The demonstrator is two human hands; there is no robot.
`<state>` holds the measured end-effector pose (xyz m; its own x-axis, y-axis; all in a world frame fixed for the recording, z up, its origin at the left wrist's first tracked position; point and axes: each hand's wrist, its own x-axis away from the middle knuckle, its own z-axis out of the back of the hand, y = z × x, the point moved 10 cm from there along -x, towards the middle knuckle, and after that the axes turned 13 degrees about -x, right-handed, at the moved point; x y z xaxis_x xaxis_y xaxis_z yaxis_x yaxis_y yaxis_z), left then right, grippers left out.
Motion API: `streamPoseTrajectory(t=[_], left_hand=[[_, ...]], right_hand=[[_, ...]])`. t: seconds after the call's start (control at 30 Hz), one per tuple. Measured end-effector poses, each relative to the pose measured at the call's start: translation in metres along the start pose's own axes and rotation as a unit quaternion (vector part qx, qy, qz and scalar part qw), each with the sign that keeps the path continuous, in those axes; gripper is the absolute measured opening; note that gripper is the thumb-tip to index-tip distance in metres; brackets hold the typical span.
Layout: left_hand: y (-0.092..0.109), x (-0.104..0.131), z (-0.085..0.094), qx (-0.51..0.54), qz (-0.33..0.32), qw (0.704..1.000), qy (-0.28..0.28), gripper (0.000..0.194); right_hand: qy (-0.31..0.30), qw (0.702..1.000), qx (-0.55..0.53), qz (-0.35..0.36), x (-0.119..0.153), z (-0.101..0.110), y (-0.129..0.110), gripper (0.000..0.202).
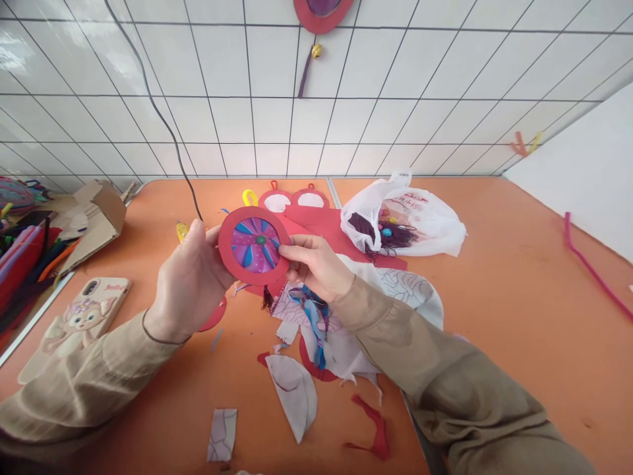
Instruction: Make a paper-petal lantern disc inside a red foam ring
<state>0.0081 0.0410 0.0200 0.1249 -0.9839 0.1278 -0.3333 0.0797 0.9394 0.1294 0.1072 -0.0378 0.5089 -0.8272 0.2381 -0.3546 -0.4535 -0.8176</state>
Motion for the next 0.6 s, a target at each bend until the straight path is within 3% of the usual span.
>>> streamPoseTrajectory(t=[0.1,0.33,0.5,0.6], left_hand=[[-0.002,-0.002,0.003,-0.017,0.001,1.000,0.006,0.040],[-0.004,-0.012,0.011,-0.060,-0.005,0.998,0.011,0.026],[-0.008,-0.019,0.015,-0.049,0.004,0.999,0.016,0.020],[-0.011,-0.022,0.017,-0.038,0.006,0.999,0.019,0.018]], right_hand=[[0.006,0.999,0.038,0.030,0.002,-0.001,-0.006,0.026],[0.025,0.964,0.208,0.164,0.016,-0.008,-0.038,0.029],[0.017,0.943,0.271,0.194,0.028,-0.018,-0.048,0.033],[-0.010,0.946,0.255,0.201,0.032,-0.023,-0.050,0.035]])
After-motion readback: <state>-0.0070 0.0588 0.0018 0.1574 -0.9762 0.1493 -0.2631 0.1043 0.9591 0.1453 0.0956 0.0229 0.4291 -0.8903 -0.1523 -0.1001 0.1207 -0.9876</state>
